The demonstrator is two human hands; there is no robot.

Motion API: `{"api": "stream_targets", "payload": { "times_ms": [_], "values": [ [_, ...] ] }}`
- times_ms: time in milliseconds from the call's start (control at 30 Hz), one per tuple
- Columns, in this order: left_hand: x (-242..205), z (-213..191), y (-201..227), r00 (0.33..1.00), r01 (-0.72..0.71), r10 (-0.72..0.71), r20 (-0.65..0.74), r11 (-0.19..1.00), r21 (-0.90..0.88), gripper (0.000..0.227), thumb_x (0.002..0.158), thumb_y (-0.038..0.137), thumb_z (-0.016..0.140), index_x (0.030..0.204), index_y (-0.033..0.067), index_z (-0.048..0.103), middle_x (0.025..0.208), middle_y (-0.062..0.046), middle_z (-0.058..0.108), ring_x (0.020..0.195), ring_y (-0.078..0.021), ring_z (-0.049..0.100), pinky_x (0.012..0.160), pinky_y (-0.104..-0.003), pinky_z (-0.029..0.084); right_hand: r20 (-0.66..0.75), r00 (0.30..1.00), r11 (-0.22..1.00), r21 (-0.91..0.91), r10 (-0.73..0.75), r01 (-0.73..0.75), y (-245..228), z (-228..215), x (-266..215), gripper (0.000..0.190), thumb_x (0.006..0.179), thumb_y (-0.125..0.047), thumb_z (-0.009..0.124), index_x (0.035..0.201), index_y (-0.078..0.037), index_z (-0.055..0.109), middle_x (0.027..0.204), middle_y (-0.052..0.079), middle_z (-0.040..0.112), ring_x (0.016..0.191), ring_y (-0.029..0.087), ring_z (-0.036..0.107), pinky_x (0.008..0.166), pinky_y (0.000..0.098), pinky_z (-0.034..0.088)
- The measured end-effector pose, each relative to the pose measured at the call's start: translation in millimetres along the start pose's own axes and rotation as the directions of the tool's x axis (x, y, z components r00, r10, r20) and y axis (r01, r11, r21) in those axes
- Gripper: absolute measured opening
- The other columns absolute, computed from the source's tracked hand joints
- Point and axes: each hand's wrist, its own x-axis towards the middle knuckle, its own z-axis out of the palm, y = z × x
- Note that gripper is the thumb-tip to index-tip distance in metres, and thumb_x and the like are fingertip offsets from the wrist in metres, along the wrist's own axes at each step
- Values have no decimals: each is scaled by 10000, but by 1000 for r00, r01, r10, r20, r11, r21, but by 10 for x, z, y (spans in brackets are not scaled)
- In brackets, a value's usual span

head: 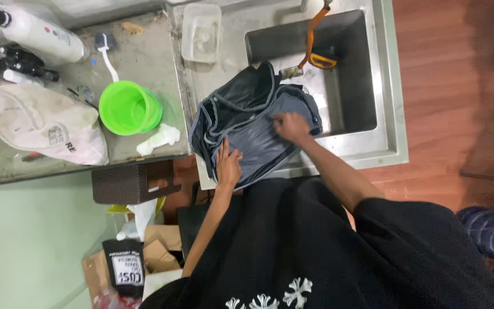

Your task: The person washes the interior and exterior of a bag in a sink, rubbing soapy water onto the fabric by hand.

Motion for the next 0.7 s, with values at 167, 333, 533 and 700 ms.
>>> {"api": "stream_targets", "payload": {
  "times_ms": [167,333,533,700],
  "values": [
    [118,-425,194,990,22,-16,139,999,-46,136,1013,319,655,1067,203,607,1748,-111,139,1588,-339,229,1177,-531,361,-159,963,972,127,219,-200,796,538,608,313,956,-300,609,1203,-214,781,1087,144,784,1080,380,733,926,518,582],
    [199,-678,483,943,199,-171,285,978,-70,574,979,196,725,1449,239,400,1758,-119,55,1604,-311,156,1242,-546,295,-173,947,810,572,272,-128,607,1332,591,309,951,-218,604,1162,-84,785,1083,217,765,1107,445,705,946,565,557],
    [218,-687,557,906,238,-206,370,970,-42,988,931,167,778,1674,269,137,1756,-146,-34,1611,-352,87,1261,-611,203,-189,876,779,564,444,-273,836,1465,987,274,981,-260,569,1083,-124,784,993,148,776,1034,363,745,872,492,592],
    [182,-928,810,884,297,-291,366,954,43,1032,943,204,775,1697,234,70,1750,-176,28,1594,-376,159,1277,-575,215,-108,921,736,639,374,-223,497,1323,476,281,962,-193,635,1151,-29,764,1087,242,755,1103,433,712,870,542,569]
  ]
}}
